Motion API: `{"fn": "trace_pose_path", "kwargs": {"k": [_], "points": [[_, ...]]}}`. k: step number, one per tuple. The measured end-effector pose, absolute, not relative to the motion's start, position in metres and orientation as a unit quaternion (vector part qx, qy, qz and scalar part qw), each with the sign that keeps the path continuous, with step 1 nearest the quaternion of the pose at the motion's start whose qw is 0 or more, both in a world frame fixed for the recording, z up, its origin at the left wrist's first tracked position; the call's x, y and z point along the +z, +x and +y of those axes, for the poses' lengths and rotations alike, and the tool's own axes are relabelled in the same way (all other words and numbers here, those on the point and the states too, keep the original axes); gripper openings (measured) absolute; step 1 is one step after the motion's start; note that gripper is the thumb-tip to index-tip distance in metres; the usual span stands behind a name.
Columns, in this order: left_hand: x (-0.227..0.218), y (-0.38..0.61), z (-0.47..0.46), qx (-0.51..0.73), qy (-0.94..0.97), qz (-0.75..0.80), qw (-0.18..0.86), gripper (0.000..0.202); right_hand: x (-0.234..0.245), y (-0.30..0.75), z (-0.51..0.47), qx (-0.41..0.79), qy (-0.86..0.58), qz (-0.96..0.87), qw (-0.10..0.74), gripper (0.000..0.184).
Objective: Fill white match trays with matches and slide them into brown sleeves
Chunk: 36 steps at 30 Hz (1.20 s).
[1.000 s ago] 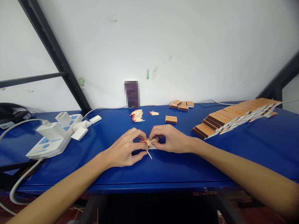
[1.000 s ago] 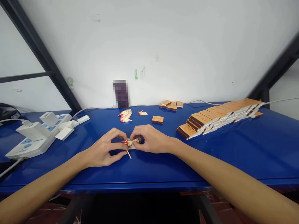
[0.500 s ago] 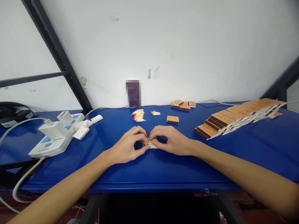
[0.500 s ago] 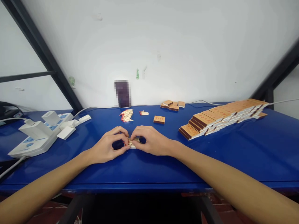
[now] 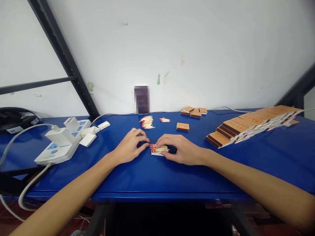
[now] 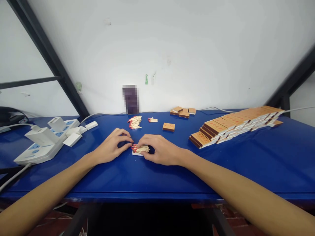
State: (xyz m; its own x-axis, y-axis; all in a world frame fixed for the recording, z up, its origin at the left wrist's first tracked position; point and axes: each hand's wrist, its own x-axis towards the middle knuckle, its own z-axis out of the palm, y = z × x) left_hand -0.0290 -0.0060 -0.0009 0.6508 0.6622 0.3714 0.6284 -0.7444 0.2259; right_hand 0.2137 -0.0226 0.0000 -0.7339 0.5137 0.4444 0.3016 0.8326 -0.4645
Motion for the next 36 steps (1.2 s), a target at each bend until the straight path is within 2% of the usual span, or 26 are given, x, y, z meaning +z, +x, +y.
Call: {"fn": "trace_pose_path", "kwargs": {"k": [5, 10, 15, 18, 21, 24, 32, 36], "points": [[-0.004, -0.025, -0.003, 0.204, 0.893, 0.39, 0.098, 0.02, 0.0, 0.213, -0.025, 0.183, -0.234, -0.914, 0.276, 0.045], [-0.004, -0.024, -0.003, 0.194, 0.9, 0.385, 0.073, 0.021, 0.0, 0.214, -0.026, 0.179, -0.239, -0.919, 0.258, 0.047], [0.0, -0.024, -0.006, 0.27, 0.871, 0.408, 0.042, 0.019, 0.0, 0.214, -0.025, 0.164, -0.254, -0.912, 0.277, 0.052], [0.003, -0.018, -0.012, 0.305, 0.868, 0.388, 0.065, 0.017, -0.003, 0.213, -0.022, 0.15, -0.28, -0.893, 0.32, 0.044], [0.005, -0.011, -0.02, 0.313, 0.877, 0.354, 0.087, 0.014, -0.006, 0.211, -0.018, 0.122, -0.288, -0.873, 0.374, 0.025], [0.006, -0.007, -0.025, 0.314, 0.883, 0.333, 0.106, 0.012, -0.007, 0.21, -0.017, 0.108, -0.272, -0.872, 0.392, 0.01], [0.001, -0.008, -0.022, 0.279, 0.889, 0.342, 0.121, 0.015, -0.002, 0.214, -0.024, 0.106, -0.263, -0.886, 0.366, 0.011], [-0.001, -0.009, -0.019, 0.322, 0.874, 0.347, 0.112, 0.017, -0.001, 0.217, -0.025, 0.095, -0.258, -0.89, 0.365, 0.011]]}}
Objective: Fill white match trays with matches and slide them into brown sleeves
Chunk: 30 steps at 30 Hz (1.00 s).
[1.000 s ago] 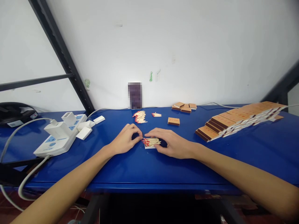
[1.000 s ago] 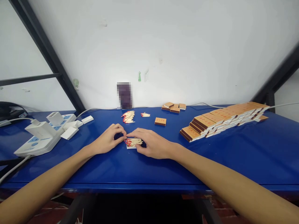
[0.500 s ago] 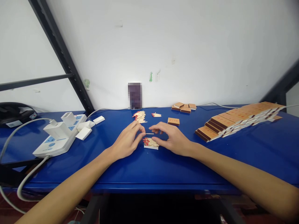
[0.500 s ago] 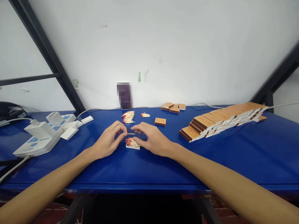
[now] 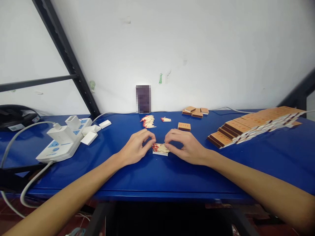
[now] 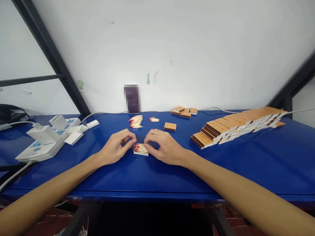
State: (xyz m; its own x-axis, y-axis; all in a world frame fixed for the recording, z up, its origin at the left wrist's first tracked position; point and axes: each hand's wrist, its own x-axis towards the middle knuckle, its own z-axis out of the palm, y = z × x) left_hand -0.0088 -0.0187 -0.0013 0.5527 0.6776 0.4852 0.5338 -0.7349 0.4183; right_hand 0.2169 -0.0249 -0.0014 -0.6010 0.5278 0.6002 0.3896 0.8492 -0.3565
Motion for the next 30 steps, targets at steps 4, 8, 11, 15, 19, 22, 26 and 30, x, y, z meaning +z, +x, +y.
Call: {"fn": "trace_pose_path", "kwargs": {"k": [4, 8, 11, 15, 19, 22, 26, 30], "points": [[-0.001, -0.014, -0.016, 0.34, 0.861, 0.357, 0.126, 0.018, 0.0, 0.218, -0.025, 0.091, -0.272, -0.884, 0.37, 0.008], [0.002, -0.02, -0.014, 0.307, 0.874, 0.362, 0.106, 0.017, 0.001, 0.218, -0.025, 0.101, -0.29, -0.876, 0.371, 0.006], [0.004, -0.022, -0.014, 0.282, 0.877, 0.383, 0.073, 0.015, 0.001, 0.219, -0.026, 0.11, -0.304, -0.873, 0.366, 0.008], [0.004, -0.021, -0.015, 0.286, 0.874, 0.388, 0.065, 0.011, 0.001, 0.219, -0.027, 0.085, -0.343, -0.865, 0.356, 0.011], [0.003, -0.02, -0.017, 0.289, 0.877, 0.376, 0.077, 0.01, 0.0, 0.218, -0.026, 0.056, -0.38, -0.857, 0.344, 0.012], [0.002, -0.02, -0.017, 0.282, 0.884, 0.361, 0.093, 0.009, -0.001, 0.218, -0.026, 0.064, -0.386, -0.852, 0.348, 0.011], [0.002, -0.022, -0.018, 0.267, 0.897, 0.341, 0.088, 0.013, 0.001, 0.22, -0.025, 0.11, -0.388, -0.848, 0.344, 0.012], [0.004, -0.023, -0.018, 0.249, 0.9, 0.348, 0.084, 0.018, 0.001, 0.225, -0.019, 0.079, -0.397, -0.859, 0.312, 0.011]]}}
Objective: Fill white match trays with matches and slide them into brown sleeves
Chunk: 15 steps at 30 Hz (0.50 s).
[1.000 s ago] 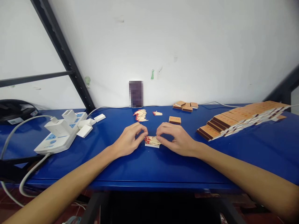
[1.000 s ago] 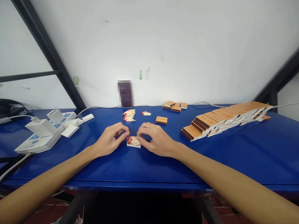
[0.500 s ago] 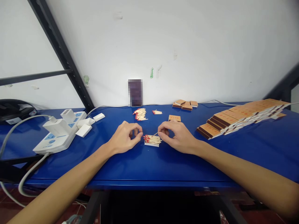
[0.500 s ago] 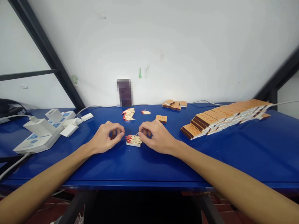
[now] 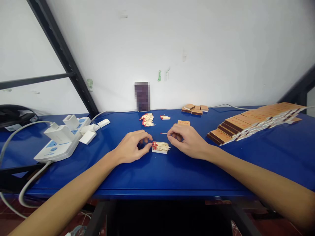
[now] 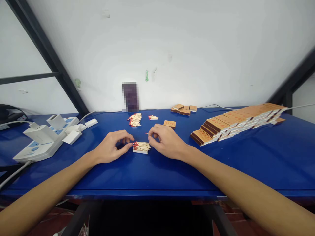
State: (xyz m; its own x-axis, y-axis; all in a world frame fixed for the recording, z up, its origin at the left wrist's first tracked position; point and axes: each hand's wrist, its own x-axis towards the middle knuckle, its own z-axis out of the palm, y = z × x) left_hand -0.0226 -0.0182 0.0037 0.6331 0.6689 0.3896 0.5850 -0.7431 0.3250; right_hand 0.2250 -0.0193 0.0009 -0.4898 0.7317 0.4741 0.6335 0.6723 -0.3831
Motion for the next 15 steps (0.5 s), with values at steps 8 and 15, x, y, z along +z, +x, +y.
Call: {"fn": "trace_pose_path", "kwargs": {"k": [8, 15], "points": [[0.009, -0.019, -0.022, 0.207, 0.919, 0.319, 0.102, 0.044, -0.012, 0.229, 0.019, 0.003, -0.488, -0.856, 0.17, 0.018], [0.01, -0.021, -0.02, 0.181, 0.904, 0.387, 0.027, 0.042, -0.002, 0.226, 0.007, 0.012, -0.431, -0.88, 0.199, 0.015]]}}
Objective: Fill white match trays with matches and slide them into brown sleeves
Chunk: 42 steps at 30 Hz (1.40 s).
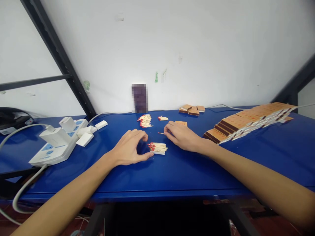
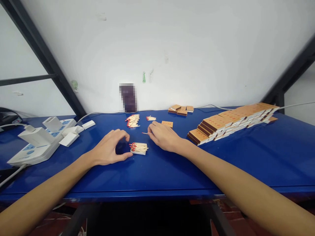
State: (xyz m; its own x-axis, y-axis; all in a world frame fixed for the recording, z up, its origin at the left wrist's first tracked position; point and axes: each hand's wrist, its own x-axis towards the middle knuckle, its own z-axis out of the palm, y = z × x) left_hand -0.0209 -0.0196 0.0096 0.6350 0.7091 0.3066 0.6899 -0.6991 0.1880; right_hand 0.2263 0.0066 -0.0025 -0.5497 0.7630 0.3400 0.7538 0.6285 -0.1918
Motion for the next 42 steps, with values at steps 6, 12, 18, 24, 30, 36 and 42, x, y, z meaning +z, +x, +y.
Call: {"fn": "trace_pose_path", "kwargs": {"k": [6, 12, 18, 24, 30, 36, 42], "points": [[0.007, -0.016, -0.018, 0.155, 0.913, 0.378, -0.02, 0.047, 0.008, 0.219, -0.025, 0.08, -0.328, -0.911, 0.238, 0.012], [0.007, -0.016, -0.018, 0.154, 0.922, 0.355, -0.019, 0.042, 0.008, 0.216, -0.032, 0.125, -0.349, -0.897, 0.242, 0.016], [0.01, -0.017, -0.02, 0.135, 0.936, 0.325, 0.004, 0.027, 0.01, 0.217, -0.034, 0.138, -0.325, -0.908, 0.225, 0.033], [0.011, -0.016, -0.021, 0.126, 0.944, 0.302, 0.028, 0.027, 0.005, 0.214, -0.032, 0.142, -0.308, -0.909, 0.241, 0.027], [0.01, -0.017, -0.02, 0.139, 0.932, 0.321, 0.099, 0.028, 0.005, 0.215, -0.031, 0.15, -0.29, -0.913, 0.244, 0.025], [0.008, -0.017, -0.016, 0.191, 0.895, 0.34, 0.216, 0.028, 0.004, 0.216, -0.031, 0.155, -0.267, -0.92, 0.242, 0.029], [0.008, -0.016, -0.015, 0.186, 0.91, 0.319, 0.189, 0.025, 0.006, 0.215, -0.034, 0.143, -0.265, -0.928, 0.218, 0.031]]}}
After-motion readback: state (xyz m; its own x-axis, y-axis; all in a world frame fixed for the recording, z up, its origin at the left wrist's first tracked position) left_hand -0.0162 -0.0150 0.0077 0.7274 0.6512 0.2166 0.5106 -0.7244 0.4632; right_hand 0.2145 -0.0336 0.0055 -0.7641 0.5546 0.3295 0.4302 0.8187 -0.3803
